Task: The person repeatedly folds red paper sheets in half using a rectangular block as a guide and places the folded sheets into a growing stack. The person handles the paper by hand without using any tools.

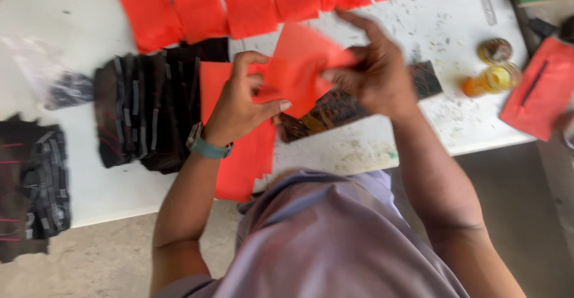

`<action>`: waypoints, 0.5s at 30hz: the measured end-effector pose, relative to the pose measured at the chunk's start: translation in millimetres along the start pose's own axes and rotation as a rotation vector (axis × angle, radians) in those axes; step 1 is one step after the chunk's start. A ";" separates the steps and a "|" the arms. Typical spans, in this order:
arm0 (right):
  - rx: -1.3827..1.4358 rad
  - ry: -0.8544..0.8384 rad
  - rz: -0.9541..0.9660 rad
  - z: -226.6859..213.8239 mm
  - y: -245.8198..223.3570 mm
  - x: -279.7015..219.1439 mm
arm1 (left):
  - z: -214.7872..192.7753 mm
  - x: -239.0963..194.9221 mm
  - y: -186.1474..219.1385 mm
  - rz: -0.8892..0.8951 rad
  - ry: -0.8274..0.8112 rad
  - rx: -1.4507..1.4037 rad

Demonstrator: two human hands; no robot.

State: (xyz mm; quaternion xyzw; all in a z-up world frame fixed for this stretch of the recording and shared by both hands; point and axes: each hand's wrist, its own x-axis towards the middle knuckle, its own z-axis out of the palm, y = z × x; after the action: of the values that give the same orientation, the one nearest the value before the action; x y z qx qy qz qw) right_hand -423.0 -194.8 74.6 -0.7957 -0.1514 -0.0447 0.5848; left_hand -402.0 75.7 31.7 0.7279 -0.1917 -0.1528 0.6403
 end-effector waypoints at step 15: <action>0.110 0.311 0.371 -115.0 97.6 -70.4 | 94.3 97.8 -77.3 -0.303 -0.179 -0.244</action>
State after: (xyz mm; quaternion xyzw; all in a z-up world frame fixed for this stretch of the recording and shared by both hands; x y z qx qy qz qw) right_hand -449.1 -343.1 3.6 -0.7605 0.0869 -0.0500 0.6415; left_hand -353.7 -44.9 -55.1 0.6490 -0.1162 -0.3333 0.6740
